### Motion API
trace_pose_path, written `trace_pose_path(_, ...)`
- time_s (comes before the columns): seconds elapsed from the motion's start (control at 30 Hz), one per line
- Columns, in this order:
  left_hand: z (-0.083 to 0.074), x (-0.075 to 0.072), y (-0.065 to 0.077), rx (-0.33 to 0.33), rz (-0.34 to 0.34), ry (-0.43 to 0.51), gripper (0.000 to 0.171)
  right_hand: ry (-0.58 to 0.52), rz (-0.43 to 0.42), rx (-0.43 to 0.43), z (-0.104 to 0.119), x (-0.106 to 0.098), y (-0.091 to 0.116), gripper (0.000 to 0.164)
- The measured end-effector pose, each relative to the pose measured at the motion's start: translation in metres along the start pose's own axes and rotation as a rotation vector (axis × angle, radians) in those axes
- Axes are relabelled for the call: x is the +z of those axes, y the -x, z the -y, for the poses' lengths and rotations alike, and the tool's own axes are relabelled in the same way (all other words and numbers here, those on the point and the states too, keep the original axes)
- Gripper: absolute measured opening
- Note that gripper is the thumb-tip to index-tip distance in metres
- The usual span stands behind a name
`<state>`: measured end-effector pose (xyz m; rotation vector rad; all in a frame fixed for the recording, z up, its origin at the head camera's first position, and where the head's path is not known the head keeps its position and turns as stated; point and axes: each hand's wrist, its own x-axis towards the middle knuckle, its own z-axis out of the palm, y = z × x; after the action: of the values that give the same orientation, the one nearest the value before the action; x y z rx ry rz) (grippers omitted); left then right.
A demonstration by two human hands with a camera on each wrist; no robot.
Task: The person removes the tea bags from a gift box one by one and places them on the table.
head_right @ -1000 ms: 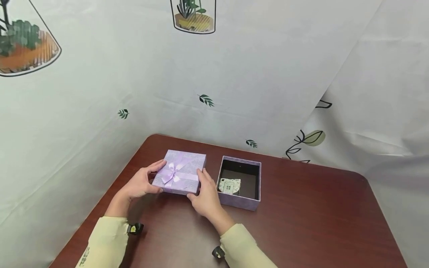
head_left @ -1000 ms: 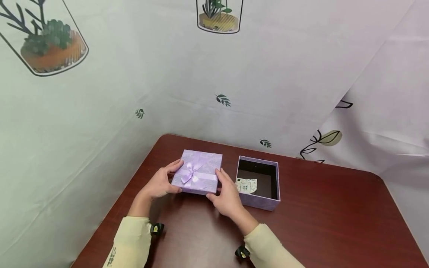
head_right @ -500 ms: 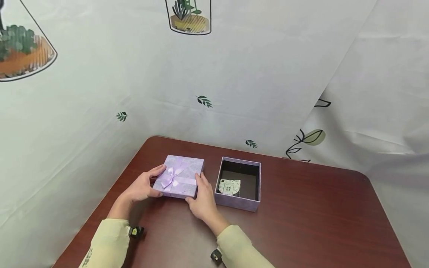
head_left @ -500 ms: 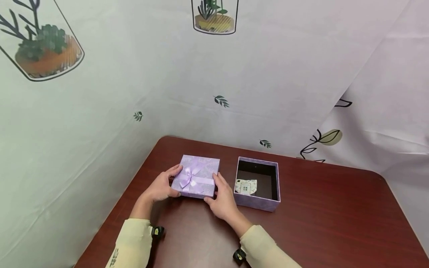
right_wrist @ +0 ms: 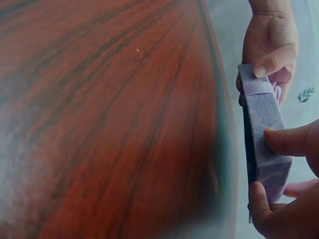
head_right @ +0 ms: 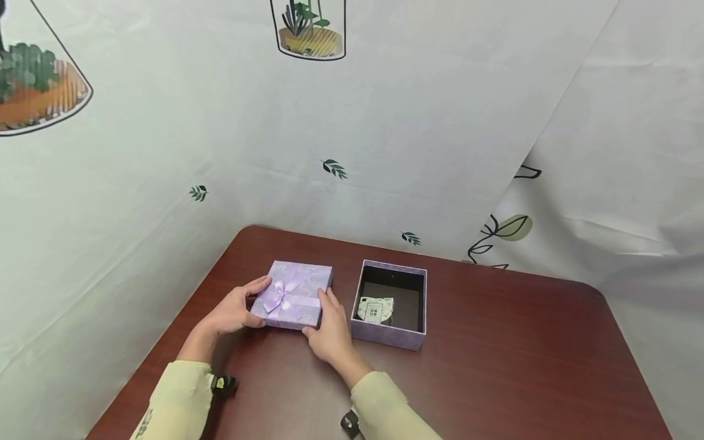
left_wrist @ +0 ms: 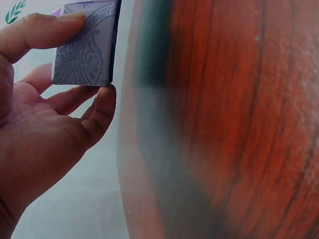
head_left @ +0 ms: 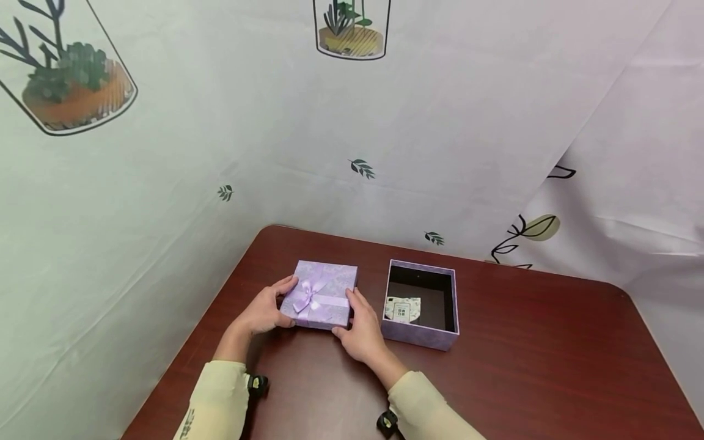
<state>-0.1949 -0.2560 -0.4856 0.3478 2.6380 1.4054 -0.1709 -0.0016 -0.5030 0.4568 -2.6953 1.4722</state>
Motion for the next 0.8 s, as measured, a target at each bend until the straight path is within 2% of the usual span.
trace_pose_path(0.27, 0.006, 0.002, -0.002, -0.021, 0.01, 0.011, 0.102, 0.024, 0.004, 0.033, -0.001, 0.005, -0.001, 0.085)
trace_pose_path(0.8, 0.013, 0.006, -0.003, -0.045, 0.028, -0.028, 0.101, 0.044, 0.003, 0.033, -0.004, 0.011, 0.001, 0.085)
